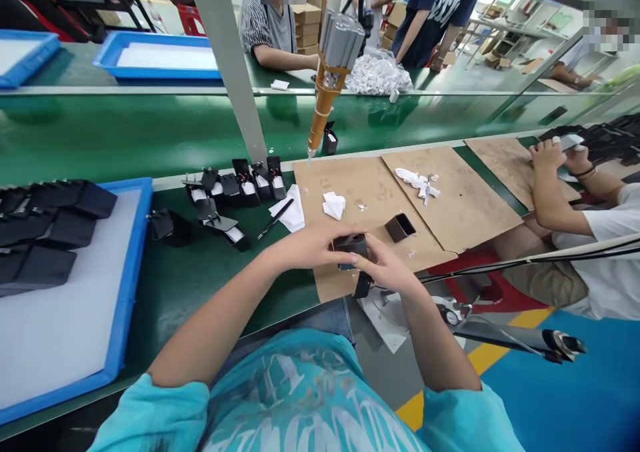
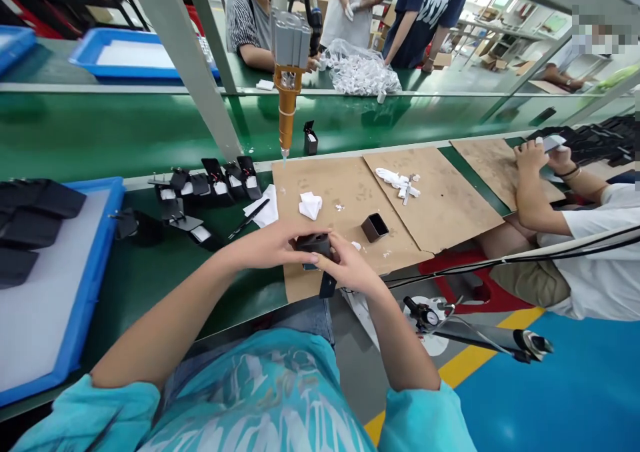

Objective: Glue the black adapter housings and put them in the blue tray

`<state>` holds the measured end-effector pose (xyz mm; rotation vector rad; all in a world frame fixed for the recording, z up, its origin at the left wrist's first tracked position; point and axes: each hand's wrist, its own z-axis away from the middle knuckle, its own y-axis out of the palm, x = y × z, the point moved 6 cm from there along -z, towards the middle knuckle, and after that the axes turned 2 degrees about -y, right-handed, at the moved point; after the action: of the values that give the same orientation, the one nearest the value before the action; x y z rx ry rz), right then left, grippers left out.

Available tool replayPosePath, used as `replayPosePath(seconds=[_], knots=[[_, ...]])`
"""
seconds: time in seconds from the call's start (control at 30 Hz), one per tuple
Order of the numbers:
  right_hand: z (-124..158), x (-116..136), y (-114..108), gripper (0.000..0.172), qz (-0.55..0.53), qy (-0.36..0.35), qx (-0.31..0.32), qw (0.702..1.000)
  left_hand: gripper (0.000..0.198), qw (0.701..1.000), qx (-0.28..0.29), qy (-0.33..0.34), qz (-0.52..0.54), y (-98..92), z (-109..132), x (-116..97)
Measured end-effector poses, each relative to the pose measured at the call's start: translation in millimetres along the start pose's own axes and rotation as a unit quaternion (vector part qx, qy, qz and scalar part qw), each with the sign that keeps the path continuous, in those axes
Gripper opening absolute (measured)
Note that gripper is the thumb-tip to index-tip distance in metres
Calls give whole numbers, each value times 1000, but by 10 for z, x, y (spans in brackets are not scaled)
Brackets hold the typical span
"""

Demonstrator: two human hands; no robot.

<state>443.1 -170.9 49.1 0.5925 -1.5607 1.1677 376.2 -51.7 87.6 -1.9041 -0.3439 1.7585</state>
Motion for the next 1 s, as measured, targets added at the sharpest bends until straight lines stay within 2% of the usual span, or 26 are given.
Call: replayPosePath(seconds=[0.07, 0.13, 0.2, 0.27, 0.37, 0.43, 0.53, 0.67, 1.0], knots=[[-24, -61, 62, 43, -28, 37, 4, 999, 43, 999, -13, -27, 31, -91, 23, 125], [-14, -155, 110, 51, -57, 66, -14, 996, 40, 993, -78, -73, 40, -188, 78, 265], [5, -224, 130, 56, -48, 66, -56, 995, 43, 982, -141, -114, 46, -251, 140, 385], [26, -252, 104, 52, -3, 47, -127, 991, 49, 973, -171, -134, 75, -260, 173, 479], [48, -241, 49, 37, 44, 21, -214, 976, 50, 962, -152, -141, 177, -188, 160, 594], [40, -211, 27, 35, 49, 5, -226, 973, 46, 945, -124, -157, 258, -111, 148, 673], [20, -109, -3, 40, 96, -38, -221, 970, 46, 924, -93, -164, 333, -8, 152, 753], [-5, -23, -50, 28, 145, -72, -225, 961, 67, 933, -65, -102, 339, 66, 164, 745], [20, -216, -48, 27, 148, -45, -225, 962, 64, 938, -77, -112, 320, 94, 166, 787]])
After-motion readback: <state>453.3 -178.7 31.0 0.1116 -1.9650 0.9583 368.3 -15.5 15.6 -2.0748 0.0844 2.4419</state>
